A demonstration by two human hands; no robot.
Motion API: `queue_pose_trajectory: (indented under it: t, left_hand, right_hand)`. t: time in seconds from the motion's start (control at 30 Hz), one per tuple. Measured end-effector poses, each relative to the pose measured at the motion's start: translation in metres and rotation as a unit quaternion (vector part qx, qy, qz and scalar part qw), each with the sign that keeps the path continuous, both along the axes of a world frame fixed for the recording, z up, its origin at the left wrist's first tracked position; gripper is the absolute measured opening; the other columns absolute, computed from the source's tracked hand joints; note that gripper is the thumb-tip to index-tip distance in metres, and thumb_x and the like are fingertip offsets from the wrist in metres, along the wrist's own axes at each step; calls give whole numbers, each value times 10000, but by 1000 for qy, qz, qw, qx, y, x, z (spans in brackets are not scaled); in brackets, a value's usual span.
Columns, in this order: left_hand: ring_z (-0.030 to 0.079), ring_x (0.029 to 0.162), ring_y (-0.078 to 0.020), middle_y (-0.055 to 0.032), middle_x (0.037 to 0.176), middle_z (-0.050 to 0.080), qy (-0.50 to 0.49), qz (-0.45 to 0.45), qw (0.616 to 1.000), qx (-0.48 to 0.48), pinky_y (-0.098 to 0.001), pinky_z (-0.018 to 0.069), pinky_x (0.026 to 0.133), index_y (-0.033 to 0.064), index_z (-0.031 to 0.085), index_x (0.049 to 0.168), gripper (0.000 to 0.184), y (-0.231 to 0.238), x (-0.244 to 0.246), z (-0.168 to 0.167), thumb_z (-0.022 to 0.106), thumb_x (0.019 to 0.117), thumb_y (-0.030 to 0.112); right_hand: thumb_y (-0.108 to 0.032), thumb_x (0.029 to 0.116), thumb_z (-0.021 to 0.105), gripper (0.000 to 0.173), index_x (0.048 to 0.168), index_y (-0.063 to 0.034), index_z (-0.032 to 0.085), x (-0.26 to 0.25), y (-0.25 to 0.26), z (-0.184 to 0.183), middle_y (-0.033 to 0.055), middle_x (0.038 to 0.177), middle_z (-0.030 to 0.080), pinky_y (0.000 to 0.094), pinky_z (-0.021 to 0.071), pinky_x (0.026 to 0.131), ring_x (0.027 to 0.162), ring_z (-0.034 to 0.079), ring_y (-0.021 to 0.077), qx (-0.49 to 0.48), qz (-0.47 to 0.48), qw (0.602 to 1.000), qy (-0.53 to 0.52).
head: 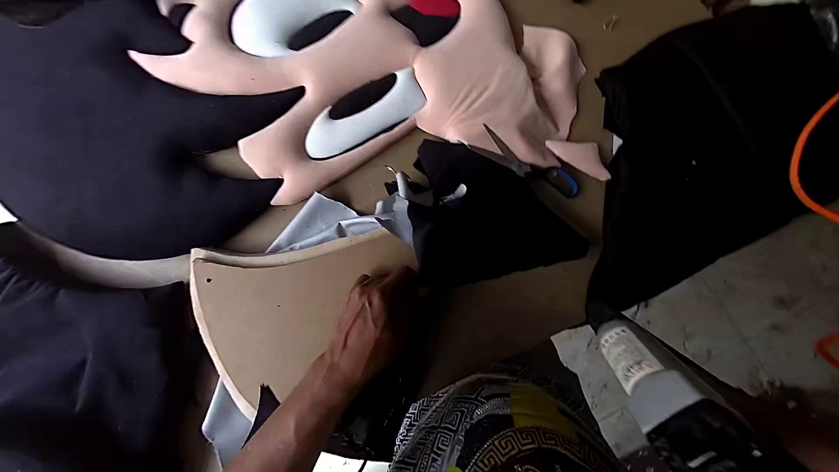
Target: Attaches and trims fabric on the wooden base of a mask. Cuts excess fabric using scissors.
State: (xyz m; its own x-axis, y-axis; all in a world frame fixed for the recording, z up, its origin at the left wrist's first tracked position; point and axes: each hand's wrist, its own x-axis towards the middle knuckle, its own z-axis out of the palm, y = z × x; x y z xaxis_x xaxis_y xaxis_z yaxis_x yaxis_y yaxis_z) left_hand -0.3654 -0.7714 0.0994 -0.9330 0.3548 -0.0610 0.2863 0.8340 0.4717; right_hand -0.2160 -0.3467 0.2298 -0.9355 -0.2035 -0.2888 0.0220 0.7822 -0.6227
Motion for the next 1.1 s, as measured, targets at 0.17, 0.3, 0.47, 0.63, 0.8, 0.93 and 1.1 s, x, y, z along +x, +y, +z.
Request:
queue_pose_trajectory:
  t: [0.17, 0.3, 0.47, 0.63, 0.8, 0.93, 1.1]
  left_hand:
    - [633, 711, -147, 32, 718, 629, 8, -26, 999, -44, -471, 522, 790, 127, 674, 952, 586, -6, 16, 1, 556, 926, 700]
    - [630, 748, -171, 25, 735, 649, 23, -111, 990, -84, -518, 485, 850, 158, 719, 832, 587, -20, 21, -1, 636, 847, 739]
    - [622, 831, -167, 27, 793, 660, 28, -192, 980, -55, -479, 452, 897, 168, 717, 822, 424, -32, 10, -6, 575, 989, 531]
    - [643, 857, -177, 0, 796, 681, 50, -165, 985, -11, -492, 443, 947, 136, 731, 842, 426, -38, 16, -12, 560, 1012, 487]
    - [598, 758, -182, 4, 728, 644, 92, -183, 978, -42, -523, 402, 909, 151, 721, 771, 493, -36, 17, -19, 648, 911, 618]
    - [597, 818, -152, 8, 734, 645, 92, -180, 976, 81, -460, 390, 967, 135, 708, 757, 317, -51, 17, -36, 640, 967, 363]
    - [626, 829, -134, 19, 705, 643, 87, -135, 976, 148, -442, 432, 995, 135, 691, 695, 297, -55, 21, -39, 668, 939, 302]
  right_hand:
    - [-422, 955, 700, 645, 1522, -178, 513, 1, -61, -31, 114, 1202, 724, 454, 604, 861, 1012, 719, 220, -49, 13, 998, -46]
    - [-488, 966, 652, 618, 1513, -229, 524, 14, -80, -64, 37, 1171, 734, 388, 609, 817, 975, 716, 144, -61, 0, 998, -3]
    - [-546, 977, 580, 595, 1511, -290, 521, 21, -84, -85, -35, 1174, 723, 333, 602, 792, 959, 697, 76, -32, -14, 998, 46]
    - [-538, 984, 574, 574, 1500, -291, 528, 20, -82, -87, -71, 1191, 719, 314, 599, 783, 959, 689, 46, -36, -12, 997, 63]
    - [-503, 983, 587, 564, 1497, -278, 529, 14, -84, -86, -64, 1168, 718, 300, 600, 772, 945, 688, 47, -53, -4, 996, 67]
    - [-505, 978, 585, 570, 1491, -260, 541, 14, -88, -87, -46, 1124, 728, 301, 595, 742, 913, 692, 58, -47, 8, 996, 72]
    - [-634, 934, 610, 679, 1486, -241, 556, 13, -98, -88, -12, 1081, 750, 310, 597, 715, 874, 705, 69, -64, 7, 997, 40]
